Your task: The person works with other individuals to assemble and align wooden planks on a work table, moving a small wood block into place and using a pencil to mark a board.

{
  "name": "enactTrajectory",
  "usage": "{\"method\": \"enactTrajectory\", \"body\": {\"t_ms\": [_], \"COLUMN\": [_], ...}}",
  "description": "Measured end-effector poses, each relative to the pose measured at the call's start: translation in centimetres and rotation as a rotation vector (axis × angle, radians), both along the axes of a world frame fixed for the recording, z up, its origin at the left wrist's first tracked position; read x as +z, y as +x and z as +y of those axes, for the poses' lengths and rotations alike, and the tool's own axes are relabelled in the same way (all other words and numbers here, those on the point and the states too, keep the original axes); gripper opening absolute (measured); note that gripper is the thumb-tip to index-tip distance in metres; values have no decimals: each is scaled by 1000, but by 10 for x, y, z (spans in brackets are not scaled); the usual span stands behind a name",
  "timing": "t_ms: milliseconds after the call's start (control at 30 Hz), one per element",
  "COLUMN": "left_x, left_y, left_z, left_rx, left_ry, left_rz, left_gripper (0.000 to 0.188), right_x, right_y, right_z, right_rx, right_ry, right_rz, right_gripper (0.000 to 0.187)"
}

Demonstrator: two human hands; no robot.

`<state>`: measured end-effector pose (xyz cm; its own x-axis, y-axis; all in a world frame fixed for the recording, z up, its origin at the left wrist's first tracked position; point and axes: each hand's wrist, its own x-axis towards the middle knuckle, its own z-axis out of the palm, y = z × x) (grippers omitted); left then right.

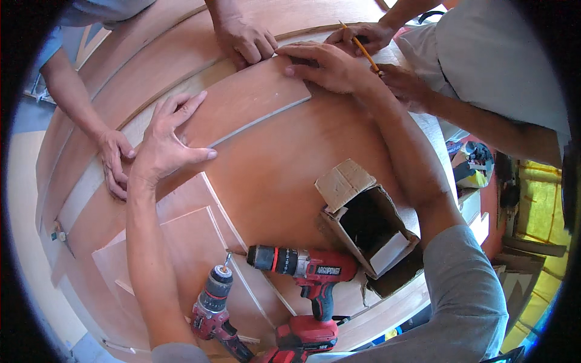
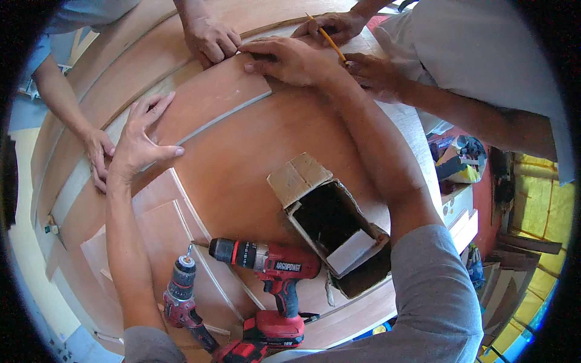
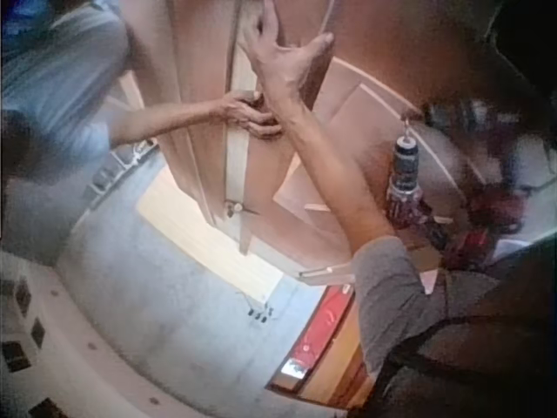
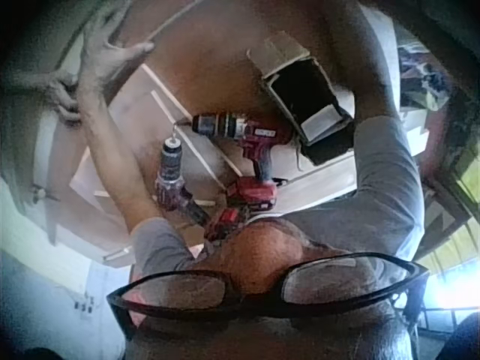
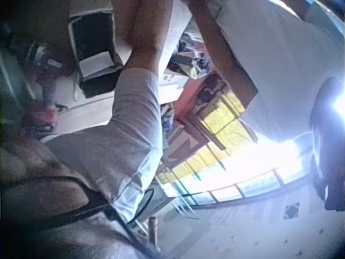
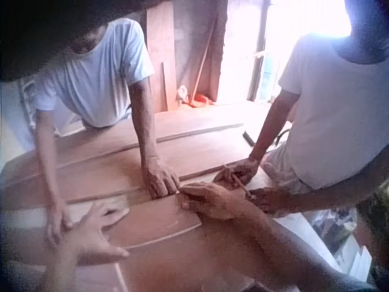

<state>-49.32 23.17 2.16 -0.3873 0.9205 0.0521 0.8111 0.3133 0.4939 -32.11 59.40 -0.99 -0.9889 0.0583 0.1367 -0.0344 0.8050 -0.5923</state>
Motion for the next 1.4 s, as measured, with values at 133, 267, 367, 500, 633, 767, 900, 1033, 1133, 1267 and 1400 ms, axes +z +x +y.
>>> {"method": "enactTrajectory", "body": {"t_ms": [133,267,367,500,633,767,900,1033,1133,1267,1400], "left_x": [-3,-12,-19,-24,-32,-44,-51,-46,-44,-50,-60], "left_y": [-3,-10,-18,-26,-24,-18,-22,-27,-31,-25,-30], "left_z": [3,3,-3,-14,-15,-17,-18,-17,-12,-5,3], "left_rx": [-27,30,102,198,257,383,434,381,180,318,257], "left_ry": [39,226,172,70,300,437,465,405,437,219,217], "left_rz": [5,-117,9,-84,-121,-206,-120,-28,68,222,421], "left_gripper": [106,86,73,64,59,57,56,48,35,26,28], "right_x": [-7,-8,-3,-2,-2,2,5,1,-2,8,13], "right_y": [1,3,5,2,2,5,3,-1,-2,-1,-4], "right_z": [2,-3,-5,-8,-8,-10,-11,-10,-2,4,-2], "right_rx": [-29,-29,-66,-88,-125,-128,-151,-104,-115,-118,-135], "right_ry": [72,-11,-77,-118,-124,-216,-250,-333,-125,-6,0], "right_rz": [42,89,53,25,25,-24,-64,-88,-86,-164,-150], "right_gripper": [58,55,51,53,52,52,54,55,57,63,62]}}
